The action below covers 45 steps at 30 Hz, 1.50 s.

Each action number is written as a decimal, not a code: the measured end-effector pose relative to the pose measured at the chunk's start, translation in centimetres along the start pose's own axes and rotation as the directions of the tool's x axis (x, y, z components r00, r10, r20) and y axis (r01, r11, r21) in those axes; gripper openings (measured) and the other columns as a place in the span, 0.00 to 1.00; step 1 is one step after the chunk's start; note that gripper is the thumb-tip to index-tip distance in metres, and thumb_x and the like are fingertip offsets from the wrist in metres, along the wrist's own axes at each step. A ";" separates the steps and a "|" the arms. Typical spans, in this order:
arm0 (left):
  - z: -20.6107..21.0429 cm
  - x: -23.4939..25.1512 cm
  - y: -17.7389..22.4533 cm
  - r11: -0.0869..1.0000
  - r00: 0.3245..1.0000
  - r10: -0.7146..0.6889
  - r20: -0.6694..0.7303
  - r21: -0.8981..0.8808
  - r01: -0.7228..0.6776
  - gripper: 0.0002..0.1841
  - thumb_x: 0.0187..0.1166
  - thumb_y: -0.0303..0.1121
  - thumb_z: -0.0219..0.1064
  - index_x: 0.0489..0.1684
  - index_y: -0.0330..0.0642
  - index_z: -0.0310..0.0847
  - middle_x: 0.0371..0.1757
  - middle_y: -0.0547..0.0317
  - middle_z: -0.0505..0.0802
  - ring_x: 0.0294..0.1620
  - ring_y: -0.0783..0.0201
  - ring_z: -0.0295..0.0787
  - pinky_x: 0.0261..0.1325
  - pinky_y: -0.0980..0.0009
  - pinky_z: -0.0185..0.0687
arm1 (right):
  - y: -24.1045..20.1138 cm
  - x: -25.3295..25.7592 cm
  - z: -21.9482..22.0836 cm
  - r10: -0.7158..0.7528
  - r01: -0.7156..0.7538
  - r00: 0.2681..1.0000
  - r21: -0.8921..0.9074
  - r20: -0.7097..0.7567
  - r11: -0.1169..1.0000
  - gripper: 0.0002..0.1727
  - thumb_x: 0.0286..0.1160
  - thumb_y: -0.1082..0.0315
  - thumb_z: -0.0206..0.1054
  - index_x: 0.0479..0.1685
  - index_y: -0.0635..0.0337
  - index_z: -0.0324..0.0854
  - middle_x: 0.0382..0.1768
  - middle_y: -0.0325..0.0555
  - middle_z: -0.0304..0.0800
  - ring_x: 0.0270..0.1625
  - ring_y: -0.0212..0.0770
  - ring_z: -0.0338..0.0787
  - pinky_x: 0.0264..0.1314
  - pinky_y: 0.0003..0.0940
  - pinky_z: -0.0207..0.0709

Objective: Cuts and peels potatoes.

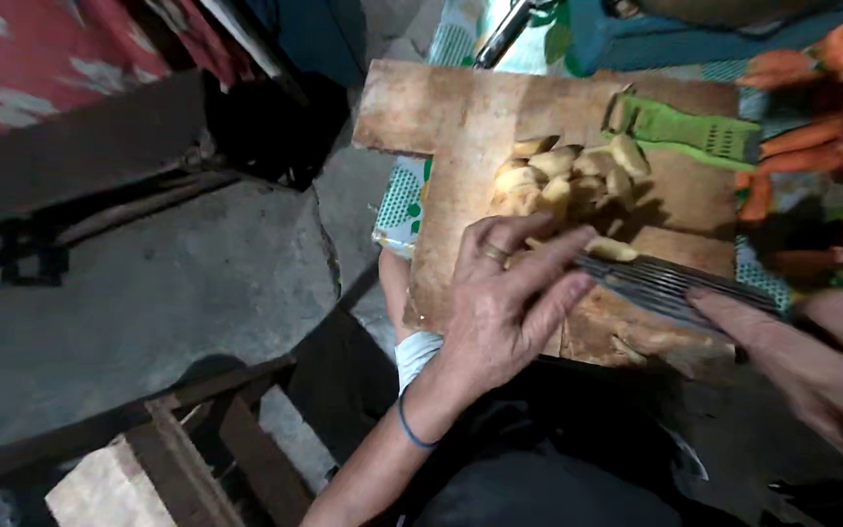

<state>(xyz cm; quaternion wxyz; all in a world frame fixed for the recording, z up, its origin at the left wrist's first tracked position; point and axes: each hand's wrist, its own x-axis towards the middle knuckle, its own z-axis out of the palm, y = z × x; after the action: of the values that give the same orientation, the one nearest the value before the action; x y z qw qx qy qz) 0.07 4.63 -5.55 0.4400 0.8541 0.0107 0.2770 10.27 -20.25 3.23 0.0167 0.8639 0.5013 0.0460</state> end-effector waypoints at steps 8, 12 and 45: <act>-0.6 1.9 -1.2 0.947 0.919 -0.059 0.389 0.314 -0.072 0.29 0.94 0.56 0.32 0.74 0.75 0.84 0.86 0.68 0.77 0.94 0.46 0.53 0.87 0.27 0.37 | 1.6 -2.0 2.1 -0.072 0.065 0.951 -0.035 -0.301 0.997 0.21 0.90 0.64 0.53 0.72 0.32 0.83 0.29 0.52 0.81 0.26 0.55 0.79 0.31 0.48 0.68; 0.7 5.4 -0.5 0.942 0.943 0.002 0.334 0.316 -0.113 0.28 0.93 0.56 0.42 0.70 0.61 0.89 0.78 0.57 0.86 0.88 0.41 0.66 0.84 0.36 0.54 | 6.3 -6.1 2.2 0.237 -0.140 0.920 0.303 -0.313 0.943 0.17 0.83 0.63 0.60 0.64 0.45 0.90 0.32 0.58 0.89 0.30 0.52 0.89 0.34 0.46 0.81; 38.4 32.6 1.3 0.510 0.870 0.161 0.466 0.715 -0.478 0.14 0.83 0.32 0.59 0.55 0.41 0.90 0.65 0.48 0.92 0.77 0.42 0.78 0.88 0.33 0.44 | 19.2 -12.4 15.0 0.855 0.516 0.500 0.744 0.140 -0.424 0.32 0.93 0.51 0.35 0.23 0.44 0.82 0.10 0.26 0.76 0.12 0.20 0.74 0.18 0.14 0.72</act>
<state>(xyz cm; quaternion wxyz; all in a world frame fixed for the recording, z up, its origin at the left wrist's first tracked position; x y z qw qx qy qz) 45.93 -16.21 -7.07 -0.0666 0.9788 -0.1003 0.1658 22.22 -40.26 -11.06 -0.9139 0.4053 -0.0179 -0.0144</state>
